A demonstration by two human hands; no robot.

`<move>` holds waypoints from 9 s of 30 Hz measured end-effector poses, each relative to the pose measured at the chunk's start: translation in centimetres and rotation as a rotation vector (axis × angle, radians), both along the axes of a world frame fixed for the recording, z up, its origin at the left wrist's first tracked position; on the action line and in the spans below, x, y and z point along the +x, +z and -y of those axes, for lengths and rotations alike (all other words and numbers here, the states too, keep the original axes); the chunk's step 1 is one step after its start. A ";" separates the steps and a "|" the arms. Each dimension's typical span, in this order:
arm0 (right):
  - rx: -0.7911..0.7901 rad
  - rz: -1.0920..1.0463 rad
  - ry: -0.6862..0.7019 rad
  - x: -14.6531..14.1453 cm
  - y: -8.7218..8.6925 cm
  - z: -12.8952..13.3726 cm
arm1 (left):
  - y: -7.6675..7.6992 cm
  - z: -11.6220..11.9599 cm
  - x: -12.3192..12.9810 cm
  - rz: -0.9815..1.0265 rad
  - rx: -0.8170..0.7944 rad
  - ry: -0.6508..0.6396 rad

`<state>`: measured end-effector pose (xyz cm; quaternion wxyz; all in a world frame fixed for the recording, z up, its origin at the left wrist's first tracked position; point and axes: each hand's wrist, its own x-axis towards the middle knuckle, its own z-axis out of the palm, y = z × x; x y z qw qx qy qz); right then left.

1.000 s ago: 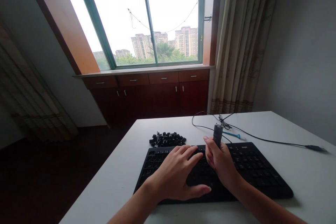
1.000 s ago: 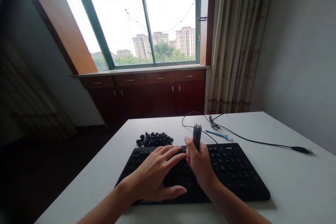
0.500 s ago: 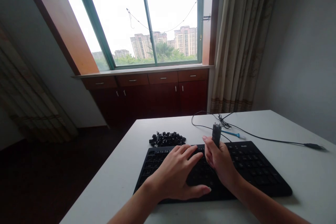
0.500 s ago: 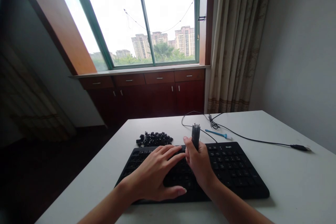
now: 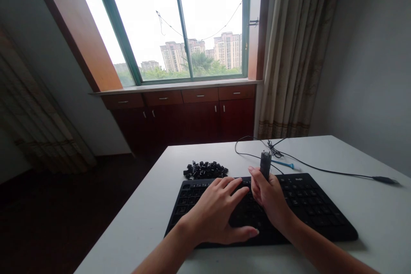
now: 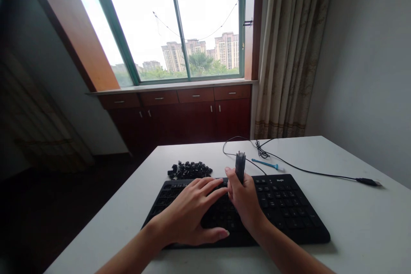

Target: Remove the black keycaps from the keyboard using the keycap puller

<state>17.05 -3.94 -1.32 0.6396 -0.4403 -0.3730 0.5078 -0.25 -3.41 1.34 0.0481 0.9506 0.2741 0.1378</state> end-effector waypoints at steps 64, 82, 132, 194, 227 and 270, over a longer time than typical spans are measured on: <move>0.042 -0.039 0.244 3.2 3.2 -1.9 | -0.8 -0.2 -0.4 0.018 -0.028 0.001; 0.139 -0.212 0.097 2.1 0.9 0.5 | -0.6 0.7 0.9 0.023 -0.047 -0.052; 0.060 -0.151 0.081 0.6 0.6 0.5 | -1.2 1.6 2.4 0.443 -0.211 -0.005; 0.366 0.229 0.055 0.2 -0.1 2.5 | -3.9 4.1 6.3 0.588 -0.223 0.011; 0.198 -0.085 -0.078 2.2 0.5 0.3 | -0.8 -2.1 -0.3 0.323 -0.268 -0.087; 0.069 -0.169 0.245 1.7 1.5 1.1 | -0.3 -1.0 -0.6 0.056 0.293 -0.362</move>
